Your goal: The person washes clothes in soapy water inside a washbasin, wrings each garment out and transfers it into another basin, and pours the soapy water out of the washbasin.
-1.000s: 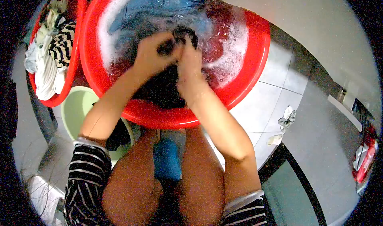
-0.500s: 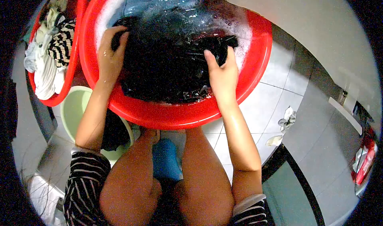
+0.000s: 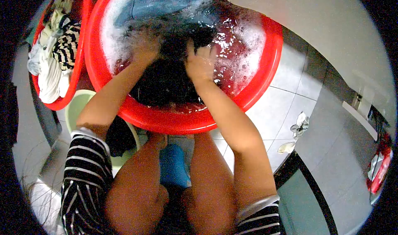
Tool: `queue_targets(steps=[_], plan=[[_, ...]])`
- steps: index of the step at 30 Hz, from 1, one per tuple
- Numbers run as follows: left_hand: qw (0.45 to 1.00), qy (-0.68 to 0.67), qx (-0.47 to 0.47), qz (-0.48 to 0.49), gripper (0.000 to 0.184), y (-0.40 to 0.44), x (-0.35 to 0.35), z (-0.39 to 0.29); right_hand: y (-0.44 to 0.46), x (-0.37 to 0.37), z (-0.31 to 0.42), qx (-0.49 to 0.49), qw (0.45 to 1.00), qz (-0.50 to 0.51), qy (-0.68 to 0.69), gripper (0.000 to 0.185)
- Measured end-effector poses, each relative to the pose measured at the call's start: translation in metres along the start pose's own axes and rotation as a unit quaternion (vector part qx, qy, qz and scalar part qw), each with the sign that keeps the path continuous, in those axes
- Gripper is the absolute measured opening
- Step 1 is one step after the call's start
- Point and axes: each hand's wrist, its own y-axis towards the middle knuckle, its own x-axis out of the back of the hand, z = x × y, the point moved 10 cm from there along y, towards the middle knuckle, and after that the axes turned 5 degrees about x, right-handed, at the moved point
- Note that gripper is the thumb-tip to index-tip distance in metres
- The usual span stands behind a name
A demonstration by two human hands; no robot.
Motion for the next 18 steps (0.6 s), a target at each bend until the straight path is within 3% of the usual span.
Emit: queue_targets(steps=[1,2,3,4,8,10,11,12,13,14,15,18], plan=[[1.000,-0.003,0.003,-0.023,0.072,0.008,-0.009,0.001,0.007,-0.026,-0.007,-0.008,0.997,0.079,0.012,0.055],[0.999,-0.006,0.007,-0.045,0.066,0.017,-0.026,0.003,0.009,-0.031,-0.011,-0.006,0.997,0.077,-0.004,0.052],[0.987,0.140,-0.079,0.018,0.053,0.033,-0.087,-0.003,0.011,-0.034,-0.015,-0.004,0.997,0.074,-0.020,0.049],[0.981,0.164,-0.103,0.008,0.052,0.031,-0.091,-0.005,0.014,-0.038,-0.018,-0.004,0.997,0.070,-0.035,0.046],[0.944,0.263,-0.193,-0.040,0.049,0.020,-0.092,-0.014,0.003,0.036,-0.021,-0.087,0.991,0.100,-0.027,0.045],[0.943,0.268,-0.196,-0.032,0.050,-0.001,-0.061,-0.016,-0.004,0.058,-0.052,-0.180,0.968,-0.002,0.174,0.035],[0.952,0.249,-0.178,-0.016,0.053,-0.013,-0.026,-0.017,-0.024,0.063,-0.060,-0.223,0.875,0.002,0.430,0.037],[0.960,0.230,-0.160,-0.001,0.055,-0.026,0.011,-0.018,-0.033,0.057,-0.057,-0.195,0.673,-0.033,0.713,0.039],[0.978,0.151,-0.146,0.012,0.057,-0.018,0.009,-0.013,-0.048,0.074,-0.042,-0.177,0.568,-0.005,0.804,0.037],[0.988,0.071,-0.131,0.023,0.060,-0.010,0.005,-0.008,-0.064,0.082,-0.037,-0.177,0.525,0.010,0.832,0.034],[0.984,0.001,-0.141,-0.106,0.058,-0.013,0.008,-0.004,-0.077,0.105,-0.026,-0.152,0.517,-0.007,0.842,0.034],[0.949,-0.251,-0.164,-0.095,0.055,-0.025,0.055,-0.003,-0.109,0.139,-0.025,-0.095,0.514,-0.038,0.852,0.036]])
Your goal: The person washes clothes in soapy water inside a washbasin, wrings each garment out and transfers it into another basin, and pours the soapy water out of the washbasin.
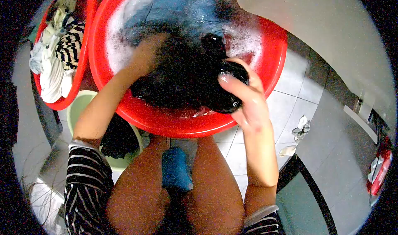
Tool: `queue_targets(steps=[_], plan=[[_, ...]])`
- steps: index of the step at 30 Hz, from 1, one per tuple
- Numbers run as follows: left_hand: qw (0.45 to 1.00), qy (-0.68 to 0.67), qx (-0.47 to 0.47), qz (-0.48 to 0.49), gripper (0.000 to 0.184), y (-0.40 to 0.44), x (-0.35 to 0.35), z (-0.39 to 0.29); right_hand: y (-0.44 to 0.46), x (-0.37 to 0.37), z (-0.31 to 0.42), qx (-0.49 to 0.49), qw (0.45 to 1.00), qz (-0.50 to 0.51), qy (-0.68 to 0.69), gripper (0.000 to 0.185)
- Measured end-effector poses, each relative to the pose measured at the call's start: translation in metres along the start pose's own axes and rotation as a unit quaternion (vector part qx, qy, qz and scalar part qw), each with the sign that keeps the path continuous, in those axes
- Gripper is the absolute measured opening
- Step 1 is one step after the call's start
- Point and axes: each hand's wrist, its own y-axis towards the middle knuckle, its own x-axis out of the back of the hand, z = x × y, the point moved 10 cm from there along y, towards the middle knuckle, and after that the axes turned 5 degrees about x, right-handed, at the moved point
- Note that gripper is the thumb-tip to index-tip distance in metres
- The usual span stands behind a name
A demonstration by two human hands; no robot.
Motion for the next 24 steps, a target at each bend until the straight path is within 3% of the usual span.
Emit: queue_targets(steps=[3,4,5,7,10,11,13,15,16,18,20,21,24], plan=[[0.963,-0.214,0.166,-0.001,0.056,-0.017,0.053,0.001,-0.026,0.014,0.032,0.064,0.997,-0.033,-0.014,0.037],[0.922,-0.347,0.172,-0.022,0.057,-0.027,0.064,0.007,-0.030,0.022,0.039,0.080,0.996,-0.037,-0.015,0.036],[0.929,-0.335,0.146,-0.060,0.055,-0.039,0.081,0.014,-0.033,0.028,0.045,0.098,0.993,-0.052,-0.035,0.036],[0.864,-0.469,0.163,-0.084,0.049,-0.063,0.114,0.006,-0.039,0.041,0.052,0.099,0.988,-0.086,-0.077,0.040],[0.937,-0.293,0.030,-0.189,0.046,-0.076,0.148,-0.031,-0.029,0.028,0.054,0.171,0.947,-0.079,-0.258,0.047],[0.943,-0.304,0.027,-0.134,0.047,-0.071,0.137,-0.041,-0.024,0.018,0.040,0.163,0.926,-0.047,-0.338,0.051],[0.978,-0.191,0.062,-0.047,0.061,-0.061,0.100,-0.056,-0.014,-0.014,0.007,0.208,0.831,0.049,-0.514,0.056],[0.991,-0.081,0.096,0.038,0.062,-0.067,0.034,-0.056,0.003,-0.034,-0.039,0.191,0.801,0.125,-0.553,0.066],[0.980,0.024,0.129,0.147,0.062,-0.069,0.004,-0.055,0.014,-0.032,-0.061,0.199,0.729,0.127,-0.643,0.069],[0.975,0.067,0.133,0.162,0.063,-0.063,-0.024,-0.045,0.034,-0.028,-0.087,0.210,0.591,0.107,-0.772,0.070],[0.961,-0.096,0.178,0.188,0.062,-0.053,-0.057,-0.007,0.054,-0.016,-0.103,0.225,0.571,0.109,-0.782,0.073],[0.948,0.002,0.230,0.220,0.056,-0.049,-0.065,0.010,0.067,-0.010,-0.106,0.211,0.563,0.093,-0.794,0.074],[0.929,0.296,0.176,0.135,0.055,-0.014,-0.049,-0.005,0.108,0.028,-0.133,0.078,0.590,0.071,-0.800,0.067]])
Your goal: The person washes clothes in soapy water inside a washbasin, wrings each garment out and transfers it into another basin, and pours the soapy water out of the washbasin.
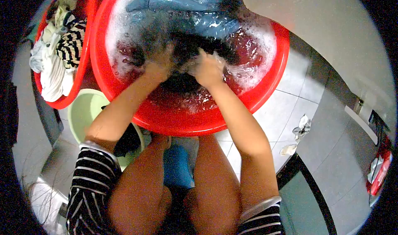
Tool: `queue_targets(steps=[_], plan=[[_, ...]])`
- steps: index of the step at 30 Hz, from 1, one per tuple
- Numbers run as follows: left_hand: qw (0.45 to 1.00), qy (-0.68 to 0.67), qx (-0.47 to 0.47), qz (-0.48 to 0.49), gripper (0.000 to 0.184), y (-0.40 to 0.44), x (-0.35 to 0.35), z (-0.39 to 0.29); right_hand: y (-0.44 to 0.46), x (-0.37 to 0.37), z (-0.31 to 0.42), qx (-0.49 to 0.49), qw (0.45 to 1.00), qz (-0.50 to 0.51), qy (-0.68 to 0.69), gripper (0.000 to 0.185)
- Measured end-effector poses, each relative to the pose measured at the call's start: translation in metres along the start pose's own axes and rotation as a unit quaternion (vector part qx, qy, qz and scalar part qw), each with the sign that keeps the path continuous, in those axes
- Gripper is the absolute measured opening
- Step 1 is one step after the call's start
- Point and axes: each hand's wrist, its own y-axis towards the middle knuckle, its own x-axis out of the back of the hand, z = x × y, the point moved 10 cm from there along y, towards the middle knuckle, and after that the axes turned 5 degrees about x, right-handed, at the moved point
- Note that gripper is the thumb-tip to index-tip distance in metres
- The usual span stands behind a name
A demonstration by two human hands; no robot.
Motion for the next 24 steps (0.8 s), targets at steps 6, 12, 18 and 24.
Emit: queue_targets(steps=[6,12,18,24], plan=[[0.978,-0.075,-0.103,0.167,0.055,0.014,-0.006,-0.023,0.000,-0.024,-0.003,0.028,0.964,0.011,-0.266,0.049],[0.862,-0.506,0.020,0.025,0.061,0.026,-0.007,0.000,0.009,-0.001,-0.034,-0.234,0.837,-0.131,0.476,0.032],[0.794,-0.577,-0.076,-0.176,0.045,-0.056,0.110,-0.024,-0.017,0.041,0.025,-0.151,0.453,-0.096,0.874,0.039],[0.790,-0.601,0.063,-0.104,0.038,0.010,0.087,0.016,-0.047,0.051,0.041,-0.227,0.598,-0.186,0.746,0.029]])
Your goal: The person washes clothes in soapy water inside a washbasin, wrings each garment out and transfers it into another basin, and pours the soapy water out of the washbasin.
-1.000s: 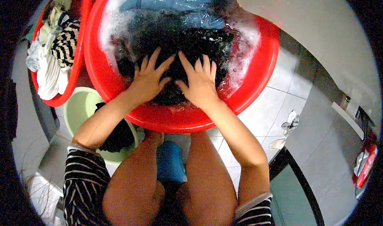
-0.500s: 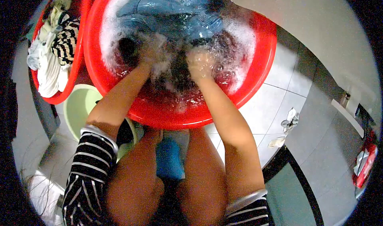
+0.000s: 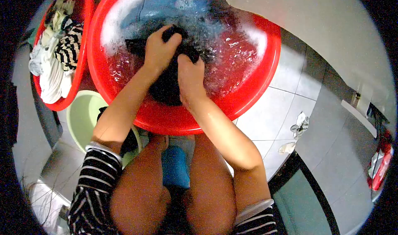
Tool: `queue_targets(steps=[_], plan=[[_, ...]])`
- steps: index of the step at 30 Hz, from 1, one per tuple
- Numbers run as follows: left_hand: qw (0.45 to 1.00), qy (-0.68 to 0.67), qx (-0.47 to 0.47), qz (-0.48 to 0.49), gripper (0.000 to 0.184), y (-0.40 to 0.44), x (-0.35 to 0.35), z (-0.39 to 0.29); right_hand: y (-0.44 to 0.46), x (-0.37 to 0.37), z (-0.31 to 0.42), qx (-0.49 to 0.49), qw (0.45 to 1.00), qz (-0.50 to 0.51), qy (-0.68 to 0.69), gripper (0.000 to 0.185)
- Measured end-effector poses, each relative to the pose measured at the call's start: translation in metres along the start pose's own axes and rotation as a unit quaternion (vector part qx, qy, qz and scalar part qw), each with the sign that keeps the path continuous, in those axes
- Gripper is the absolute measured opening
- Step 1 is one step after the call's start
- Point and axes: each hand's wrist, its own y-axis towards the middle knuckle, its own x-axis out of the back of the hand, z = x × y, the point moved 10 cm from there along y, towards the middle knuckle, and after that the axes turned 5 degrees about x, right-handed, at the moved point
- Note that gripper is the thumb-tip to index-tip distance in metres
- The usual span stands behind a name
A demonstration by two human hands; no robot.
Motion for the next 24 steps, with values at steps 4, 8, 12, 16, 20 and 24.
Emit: queue_targets(steps=[4,8,12,16,20,24], plan=[[0.990,0.010,-0.130,0.044,0.030,-0.056,-0.003,-0.046,0.003,0.000,0.001,-0.045,0.986,0.059,0.149,0.025],[0.969,0.118,-0.200,0.079,0.035,-0.052,0.003,-0.032,0.019,0.026,0.026,0.009,0.996,0.074,-0.053,0.025],[0.931,0.291,-0.203,-0.090,0.048,-0.040,0.068,-0.003,0.013,0.068,0.093,0.292,0.917,0.002,-0.271,0.030],[0.896,0.381,-0.214,0.076,0.074,-0.063,0.003,0.016,-0.020,0.018,0.070,0.365,0.762,0.075,-0.530,0.065],[0.901,0.382,-0.119,0.169,0.072,-0.027,-0.019,0.068,-0.009,-0.009,0.019,0.413,0.581,0.133,-0.689,0.070],[0.871,0.456,-0.177,-0.051,0.061,-0.011,-0.019,0.050,0.048,0.002,-0.001,0.349,0.577,0.062,-0.736,0.046]])
